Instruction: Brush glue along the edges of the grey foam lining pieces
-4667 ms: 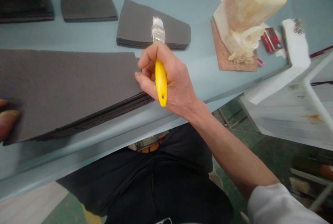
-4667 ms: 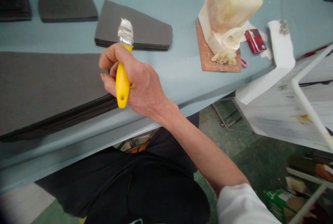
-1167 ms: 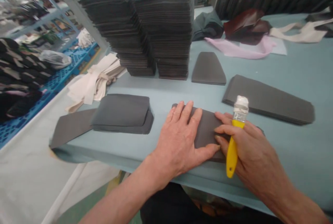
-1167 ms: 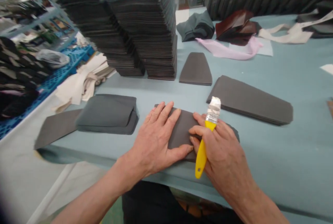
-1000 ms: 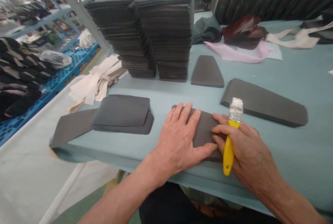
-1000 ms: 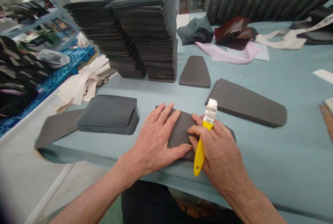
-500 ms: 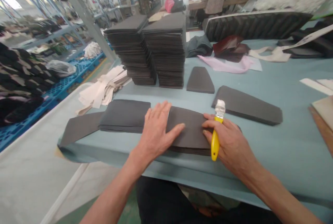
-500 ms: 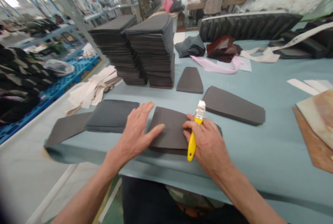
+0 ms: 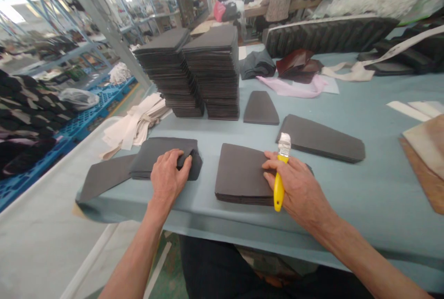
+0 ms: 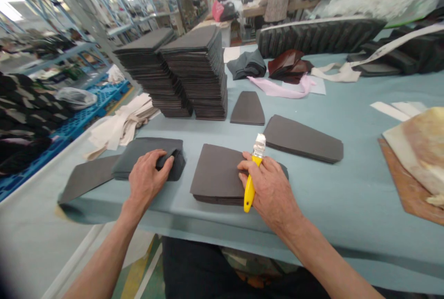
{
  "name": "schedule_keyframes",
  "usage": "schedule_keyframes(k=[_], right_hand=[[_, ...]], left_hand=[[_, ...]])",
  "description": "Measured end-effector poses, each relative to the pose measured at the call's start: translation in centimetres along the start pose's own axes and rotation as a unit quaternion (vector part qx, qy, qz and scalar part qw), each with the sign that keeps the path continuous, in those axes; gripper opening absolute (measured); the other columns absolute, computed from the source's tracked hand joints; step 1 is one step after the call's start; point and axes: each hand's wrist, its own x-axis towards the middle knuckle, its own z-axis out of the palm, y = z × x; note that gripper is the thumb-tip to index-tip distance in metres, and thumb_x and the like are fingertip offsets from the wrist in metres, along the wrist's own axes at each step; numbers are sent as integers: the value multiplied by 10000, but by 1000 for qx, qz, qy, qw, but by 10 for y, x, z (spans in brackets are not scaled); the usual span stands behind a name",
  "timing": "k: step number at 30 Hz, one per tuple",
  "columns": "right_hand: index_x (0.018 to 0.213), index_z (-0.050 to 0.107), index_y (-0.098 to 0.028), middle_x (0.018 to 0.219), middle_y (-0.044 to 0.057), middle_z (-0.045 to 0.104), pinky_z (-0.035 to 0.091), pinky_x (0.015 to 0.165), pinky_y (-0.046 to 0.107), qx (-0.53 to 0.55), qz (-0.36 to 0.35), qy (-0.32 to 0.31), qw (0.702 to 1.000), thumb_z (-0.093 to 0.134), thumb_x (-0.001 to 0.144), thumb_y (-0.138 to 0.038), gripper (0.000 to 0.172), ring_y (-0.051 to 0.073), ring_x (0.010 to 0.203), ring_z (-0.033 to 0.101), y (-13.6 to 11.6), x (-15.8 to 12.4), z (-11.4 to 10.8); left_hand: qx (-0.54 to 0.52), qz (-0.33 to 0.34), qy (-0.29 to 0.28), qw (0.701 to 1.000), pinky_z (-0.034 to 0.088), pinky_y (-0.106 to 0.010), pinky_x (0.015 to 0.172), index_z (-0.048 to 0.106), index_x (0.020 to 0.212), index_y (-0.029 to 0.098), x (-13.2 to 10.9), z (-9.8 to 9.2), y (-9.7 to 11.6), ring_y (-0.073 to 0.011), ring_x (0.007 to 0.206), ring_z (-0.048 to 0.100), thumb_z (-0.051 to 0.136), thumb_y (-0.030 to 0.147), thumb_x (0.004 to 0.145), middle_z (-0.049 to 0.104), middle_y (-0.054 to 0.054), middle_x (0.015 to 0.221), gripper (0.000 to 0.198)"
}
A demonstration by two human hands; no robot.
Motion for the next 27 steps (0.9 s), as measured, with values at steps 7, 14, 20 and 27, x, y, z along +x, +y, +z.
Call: schedule_keyframes(k=[7, 14, 20, 27], right_hand=[[1141, 674, -220, 1374, 158, 776, 603, 1032, 512, -14, 1, -7, 1000, 561, 1074, -220, 131, 291, 1203, 748, 2, 0, 3], [1116, 658, -220, 1332, 152, 790, 645, 992, 488, -16, -3, 14, 1000, 568, 1054, -150, 130, 276, 1209, 759, -1, 1, 8], [1116, 621, -261, 1318, 107, 802, 682, 967, 450, -32, -35, 38, 998, 563, 1014, -93, 205, 253, 1191, 785, 6, 0, 20], [1104, 601, -266, 1334, 97, 810, 694, 910, 437, -61, -61, 44, 995, 531, 962, -54, 265, 261, 1132, 816, 14, 0, 32]], left_hand=[[-61, 8, 23, 998, 578, -554, 1180, 740, 1200, 177, 2, 10, -14, -270, 1277, 700, 723, 467, 1040, 742, -105, 1325, 332], [-51, 24, 73, 996, 573, -540, 1189, 786, 1175, 203, -7, 24, -13, -305, 1293, 719, 664, 428, 1044, 775, -133, 1351, 288], [-35, 56, 131, 989, 666, -553, 1049, 820, 1104, 225, -8, 31, -23, -385, 1193, 792, 485, 502, 1032, 833, -127, 1257, 441], [-57, 141, 124, 981, 713, -424, 1015, 835, 1072, 315, -3, 31, -53, -299, 1154, 820, 576, 491, 969, 845, -21, 1249, 330]])
